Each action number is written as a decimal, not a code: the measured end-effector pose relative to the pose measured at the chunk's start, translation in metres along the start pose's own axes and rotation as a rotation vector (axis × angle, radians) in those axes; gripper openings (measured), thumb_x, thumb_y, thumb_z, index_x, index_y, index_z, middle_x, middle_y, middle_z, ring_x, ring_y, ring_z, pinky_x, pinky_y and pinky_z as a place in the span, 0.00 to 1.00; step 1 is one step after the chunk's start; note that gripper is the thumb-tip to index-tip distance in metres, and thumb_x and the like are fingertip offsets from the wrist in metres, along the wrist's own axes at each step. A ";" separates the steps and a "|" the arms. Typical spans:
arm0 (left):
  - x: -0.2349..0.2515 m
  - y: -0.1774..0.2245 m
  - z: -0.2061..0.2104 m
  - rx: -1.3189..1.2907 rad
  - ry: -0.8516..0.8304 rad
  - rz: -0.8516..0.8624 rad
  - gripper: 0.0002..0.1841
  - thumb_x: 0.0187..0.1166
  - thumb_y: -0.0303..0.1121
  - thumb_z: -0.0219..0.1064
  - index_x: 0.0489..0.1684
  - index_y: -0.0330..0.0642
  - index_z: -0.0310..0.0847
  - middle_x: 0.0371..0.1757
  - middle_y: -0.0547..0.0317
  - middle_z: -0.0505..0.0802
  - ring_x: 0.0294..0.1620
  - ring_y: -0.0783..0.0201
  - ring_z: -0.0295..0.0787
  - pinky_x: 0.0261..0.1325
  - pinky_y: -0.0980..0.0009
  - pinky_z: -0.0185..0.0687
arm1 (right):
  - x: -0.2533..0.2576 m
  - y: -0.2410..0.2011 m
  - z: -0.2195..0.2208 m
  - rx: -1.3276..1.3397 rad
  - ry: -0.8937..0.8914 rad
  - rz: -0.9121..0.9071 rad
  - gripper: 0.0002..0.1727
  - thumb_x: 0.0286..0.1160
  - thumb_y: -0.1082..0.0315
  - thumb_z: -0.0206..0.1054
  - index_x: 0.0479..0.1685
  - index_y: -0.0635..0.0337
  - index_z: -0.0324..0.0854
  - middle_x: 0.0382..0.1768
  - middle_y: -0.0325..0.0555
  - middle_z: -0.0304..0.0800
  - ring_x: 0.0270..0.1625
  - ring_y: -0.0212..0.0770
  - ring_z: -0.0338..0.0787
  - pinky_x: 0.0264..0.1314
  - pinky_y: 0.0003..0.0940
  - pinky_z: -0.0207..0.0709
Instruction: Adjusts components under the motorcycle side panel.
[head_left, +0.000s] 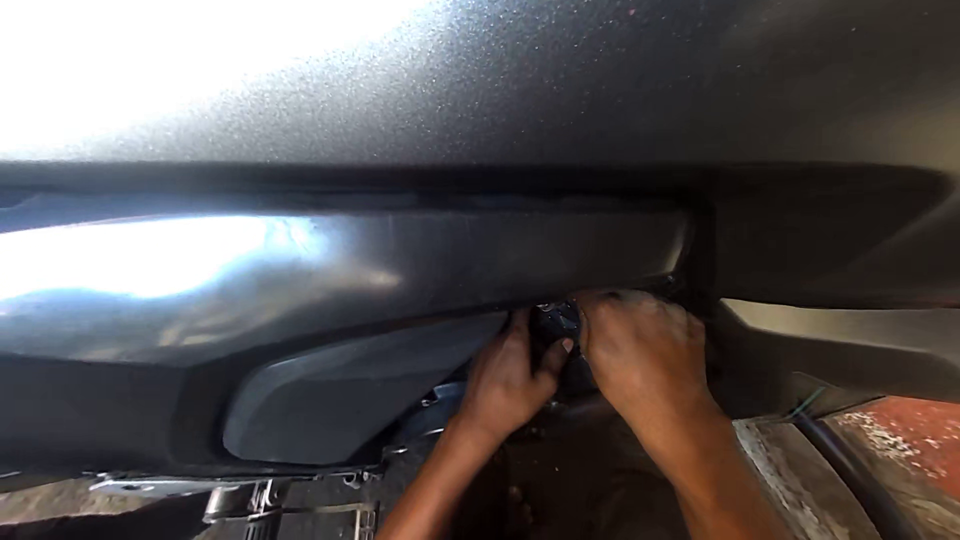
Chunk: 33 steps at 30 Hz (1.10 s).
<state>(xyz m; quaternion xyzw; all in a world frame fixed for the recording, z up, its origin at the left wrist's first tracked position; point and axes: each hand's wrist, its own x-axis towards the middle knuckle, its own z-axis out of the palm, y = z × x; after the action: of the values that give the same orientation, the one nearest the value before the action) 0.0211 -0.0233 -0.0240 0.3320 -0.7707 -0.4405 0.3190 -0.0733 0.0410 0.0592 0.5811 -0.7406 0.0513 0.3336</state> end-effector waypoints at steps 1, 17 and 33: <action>0.000 -0.001 -0.001 -0.007 -0.021 0.006 0.36 0.82 0.50 0.67 0.87 0.43 0.64 0.45 0.51 0.94 0.46 0.56 0.93 0.54 0.49 0.88 | 0.001 -0.001 -0.002 -0.017 0.000 -0.011 0.08 0.70 0.76 0.71 0.41 0.54 0.92 0.27 0.56 0.89 0.29 0.62 0.91 0.23 0.55 0.76; 0.002 -0.001 -0.015 -0.347 -0.229 -0.053 0.44 0.79 0.38 0.74 0.93 0.45 0.48 0.36 0.55 0.90 0.31 0.65 0.91 0.37 0.67 0.91 | 0.013 0.000 -0.004 -0.051 0.044 -0.147 0.04 0.69 0.80 0.69 0.30 0.65 0.86 0.36 0.61 0.91 0.49 0.66 0.93 0.35 0.55 0.83; -0.003 -0.003 -0.020 -0.452 -0.256 -0.035 0.39 0.78 0.33 0.75 0.89 0.45 0.56 0.30 0.52 0.89 0.21 0.64 0.86 0.22 0.72 0.84 | 0.022 0.005 -0.004 -0.090 0.032 -0.263 0.04 0.68 0.83 0.68 0.33 0.66 0.86 0.37 0.60 0.90 0.51 0.64 0.90 0.46 0.56 0.78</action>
<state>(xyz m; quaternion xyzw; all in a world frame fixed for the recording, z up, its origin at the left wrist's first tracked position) 0.0395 -0.0312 -0.0192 0.2071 -0.6807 -0.6456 0.2772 -0.0778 0.0259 0.0761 0.6568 -0.6541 -0.0167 0.3748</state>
